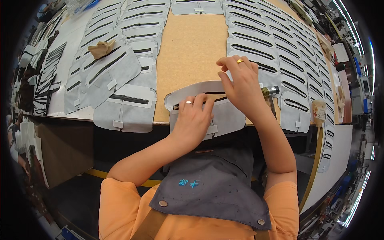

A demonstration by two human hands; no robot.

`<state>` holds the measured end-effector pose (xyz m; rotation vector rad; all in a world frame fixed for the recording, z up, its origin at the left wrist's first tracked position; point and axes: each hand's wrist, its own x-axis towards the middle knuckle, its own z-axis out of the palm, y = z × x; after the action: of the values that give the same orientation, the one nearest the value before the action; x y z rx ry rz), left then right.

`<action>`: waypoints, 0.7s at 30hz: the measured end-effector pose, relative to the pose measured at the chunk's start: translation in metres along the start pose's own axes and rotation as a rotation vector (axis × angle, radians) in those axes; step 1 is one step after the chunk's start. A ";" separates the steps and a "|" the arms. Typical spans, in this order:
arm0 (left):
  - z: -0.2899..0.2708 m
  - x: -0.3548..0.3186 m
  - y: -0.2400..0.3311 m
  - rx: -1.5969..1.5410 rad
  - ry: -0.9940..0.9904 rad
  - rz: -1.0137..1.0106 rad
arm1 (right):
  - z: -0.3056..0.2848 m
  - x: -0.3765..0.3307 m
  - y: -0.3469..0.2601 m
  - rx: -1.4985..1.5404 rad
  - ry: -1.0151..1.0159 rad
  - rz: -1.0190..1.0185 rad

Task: Glue and hammer leather pocket components into place on larger panels.

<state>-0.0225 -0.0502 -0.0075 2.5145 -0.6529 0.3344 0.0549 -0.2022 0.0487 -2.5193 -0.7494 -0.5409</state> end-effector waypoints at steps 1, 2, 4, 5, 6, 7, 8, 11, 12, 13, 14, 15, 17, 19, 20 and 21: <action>-0.005 0.003 -0.003 -0.025 -0.054 -0.056 | -0.009 -0.004 0.001 0.040 -0.019 0.055; -0.009 0.006 -0.006 -0.049 -0.104 -0.113 | -0.013 -0.013 0.003 0.039 -0.023 0.055; -0.010 0.011 -0.012 -0.071 -0.111 -0.111 | -0.019 -0.034 0.010 0.260 -0.066 0.208; -0.009 0.014 -0.014 -0.110 -0.170 -0.141 | -0.017 -0.045 0.012 0.290 -0.083 0.215; -0.008 0.017 -0.017 -0.148 -0.229 -0.171 | -0.012 -0.057 0.013 0.285 -0.082 0.220; -0.009 0.020 -0.019 -0.154 -0.231 -0.164 | -0.007 -0.068 0.014 0.342 -0.113 0.259; -0.011 0.023 -0.021 -0.140 -0.245 -0.130 | -0.001 -0.075 0.015 0.402 -0.144 0.300; -0.015 0.033 -0.020 -0.090 -0.282 -0.082 | 0.008 -0.081 0.017 0.302 -0.085 0.223; -0.015 0.035 -0.019 -0.053 -0.302 -0.070 | 0.009 -0.082 0.018 0.277 -0.043 0.196; -0.013 0.037 -0.019 -0.052 -0.306 -0.068 | 0.010 -0.082 0.019 0.278 -0.042 0.200; -0.011 0.038 -0.018 -0.131 -0.280 -0.080 | 0.011 -0.082 0.020 0.294 -0.027 0.214; -0.008 0.040 -0.017 -0.209 -0.254 -0.092 | 0.012 -0.082 0.021 0.309 -0.012 0.229; 0.002 0.044 -0.014 -0.268 -0.204 -0.057 | 0.009 -0.080 0.021 0.336 -0.034 0.243; 0.012 0.046 -0.015 -0.328 -0.158 -0.021 | 0.006 -0.080 0.024 0.362 -0.054 0.260; 0.017 0.046 -0.017 -0.348 -0.123 0.009 | 0.006 -0.080 0.027 0.359 -0.063 0.243; 0.019 0.046 -0.018 -0.368 -0.088 0.038 | 0.005 -0.080 0.029 0.357 -0.072 0.225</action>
<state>0.0280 -0.0648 -0.0150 2.1764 -0.7249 0.1049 0.0109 -0.2538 -0.0035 -2.2571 -0.5234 -0.2172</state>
